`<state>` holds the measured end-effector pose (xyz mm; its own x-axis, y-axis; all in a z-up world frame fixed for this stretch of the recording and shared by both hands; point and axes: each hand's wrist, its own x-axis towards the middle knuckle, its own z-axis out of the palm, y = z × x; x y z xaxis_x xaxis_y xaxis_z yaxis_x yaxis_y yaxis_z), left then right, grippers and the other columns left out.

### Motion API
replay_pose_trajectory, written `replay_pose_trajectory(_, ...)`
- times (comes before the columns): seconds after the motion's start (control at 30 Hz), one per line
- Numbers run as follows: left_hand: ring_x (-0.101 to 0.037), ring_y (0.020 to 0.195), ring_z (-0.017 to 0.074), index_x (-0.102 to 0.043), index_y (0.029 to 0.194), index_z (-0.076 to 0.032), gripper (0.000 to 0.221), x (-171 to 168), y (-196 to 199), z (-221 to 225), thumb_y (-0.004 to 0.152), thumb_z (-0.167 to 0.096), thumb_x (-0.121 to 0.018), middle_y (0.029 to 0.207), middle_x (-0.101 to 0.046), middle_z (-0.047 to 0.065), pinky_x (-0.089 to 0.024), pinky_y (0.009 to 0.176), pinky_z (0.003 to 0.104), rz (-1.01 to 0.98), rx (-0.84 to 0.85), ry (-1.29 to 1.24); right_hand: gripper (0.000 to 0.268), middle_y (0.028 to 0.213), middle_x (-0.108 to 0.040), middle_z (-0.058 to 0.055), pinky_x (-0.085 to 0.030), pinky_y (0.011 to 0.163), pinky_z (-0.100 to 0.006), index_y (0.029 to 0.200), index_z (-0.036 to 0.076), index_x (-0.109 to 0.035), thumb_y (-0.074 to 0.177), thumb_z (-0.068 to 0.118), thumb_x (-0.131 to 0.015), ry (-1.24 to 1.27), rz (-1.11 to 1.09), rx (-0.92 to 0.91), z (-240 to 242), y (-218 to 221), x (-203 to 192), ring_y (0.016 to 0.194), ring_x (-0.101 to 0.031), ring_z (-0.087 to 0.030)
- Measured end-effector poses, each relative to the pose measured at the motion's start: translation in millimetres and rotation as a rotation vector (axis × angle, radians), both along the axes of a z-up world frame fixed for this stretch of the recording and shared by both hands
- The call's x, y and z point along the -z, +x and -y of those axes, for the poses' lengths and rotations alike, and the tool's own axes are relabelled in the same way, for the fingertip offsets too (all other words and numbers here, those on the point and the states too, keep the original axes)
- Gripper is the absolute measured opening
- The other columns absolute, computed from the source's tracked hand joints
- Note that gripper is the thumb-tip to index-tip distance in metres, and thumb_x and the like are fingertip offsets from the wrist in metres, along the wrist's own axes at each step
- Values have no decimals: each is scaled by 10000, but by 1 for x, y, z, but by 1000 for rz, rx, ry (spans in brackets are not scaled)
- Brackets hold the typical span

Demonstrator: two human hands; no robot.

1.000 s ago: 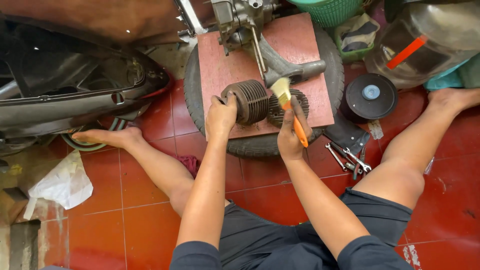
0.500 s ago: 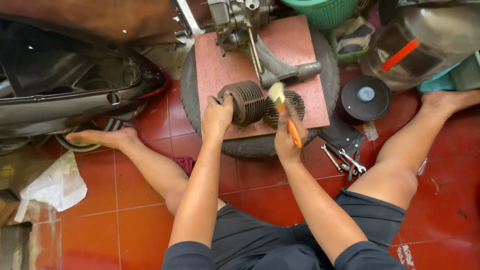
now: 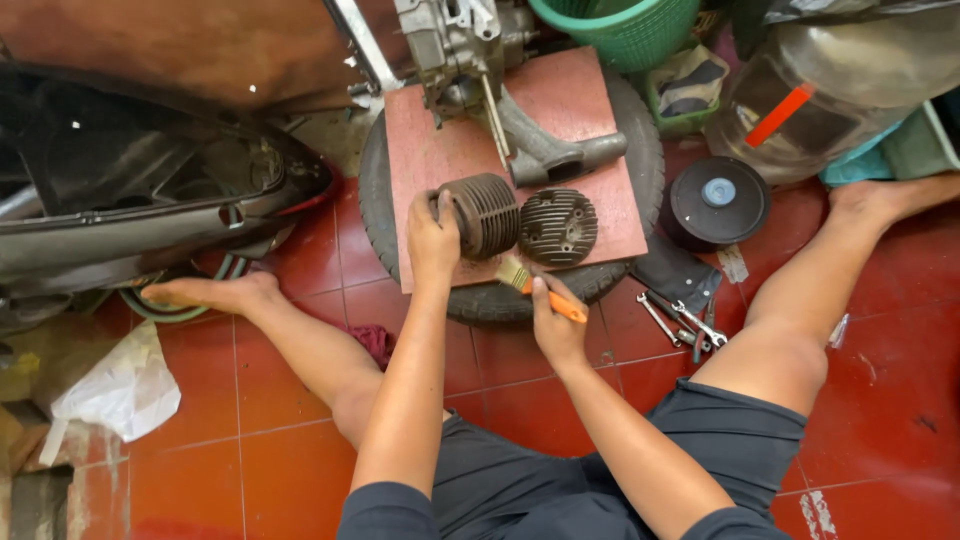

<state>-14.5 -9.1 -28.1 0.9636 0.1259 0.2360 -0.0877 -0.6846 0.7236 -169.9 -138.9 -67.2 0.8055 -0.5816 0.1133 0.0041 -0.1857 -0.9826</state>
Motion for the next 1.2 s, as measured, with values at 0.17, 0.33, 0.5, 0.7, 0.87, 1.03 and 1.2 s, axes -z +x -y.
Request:
replay_pose_trajectory(0.17, -656, 1003, 465, -599, 1062, -16, 355, 5, 7, -4, 1067, -356, -497, 992, -643, 253, -530, 884, 539, -10, 48, -35, 245, 1084, -769, -177, -563, 921, -422, 1203, 61, -754, 1010, 180, -664, -83, 144, 80, 3, 18, -36, 1091, -714, -312)
replay_pose_trajectory(0.33, -684, 955, 375, -583, 1047, -85, 378, 7, 12, -7, 1087, -433, -442, 974, -613, 166, -574, 788, 455, -120, 26, 23, 197, 924, -796, -148, -608, 738, -391, 1044, 128, -834, 869, 205, -788, -46, -53, -446, -15, -15, -10, 937, -758, -323)
replay_pose_trajectory(0.5, -680, 966, 393, -582, 1063, -77, 384, 7, 10, -4, 1081, -438, -451, 979, -613, 181, -569, 794, 485, -121, -4, 46, 259, 1028, -796, -142, -605, 822, -412, 1135, 144, -816, 898, 226, -752, 62, -190, -382, -13, -39, -1, 1020, -741, -322)
replay_pose_trajectory(0.7, -680, 976, 385, -580, 1070, -80, 396, -1, 8, -3, 1087, -445, -428, 992, -606, 176, -576, 785, 480, -153, -3, 45, 250, 1055, -791, -154, -579, 909, -415, 1137, 126, -811, 915, 215, -739, 172, -166, -190, 2, -27, -10, 1073, -728, -293)
replay_pose_trajectory(0.87, -682, 973, 374, -580, 1054, -90, 390, -2, 5, -4, 1086, -445, -423, 991, -607, 164, -578, 778, 472, -171, -8, 38, 276, 1099, -771, -197, -565, 924, -443, 1195, 93, -775, 949, 195, -705, 93, -43, -125, 7, -7, -36, 1114, -702, -317)
replay_pose_trajectory(1.03, -682, 978, 394, -575, 1057, -95, 385, 3, 8, -5, 1080, -454, -441, 983, -609, 164, -572, 799, 483, -138, 7, 50, 336, 920, -786, -180, -603, 748, -379, 1299, 134, -728, 969, 185, -693, 0, 49, -61, -3, 11, -50, 920, -758, -256)
replay_pose_trajectory(1.2, -686, 976, 384, -579, 1046, -105, 375, 7, 12, -3, 1070, -457, -452, 970, -614, 152, -570, 812, 477, -114, -7, 40, 239, 904, -785, -172, -599, 712, -384, 1107, 143, -817, 882, 218, -784, 79, -113, -203, -5, 0, -3, 912, -763, -288)
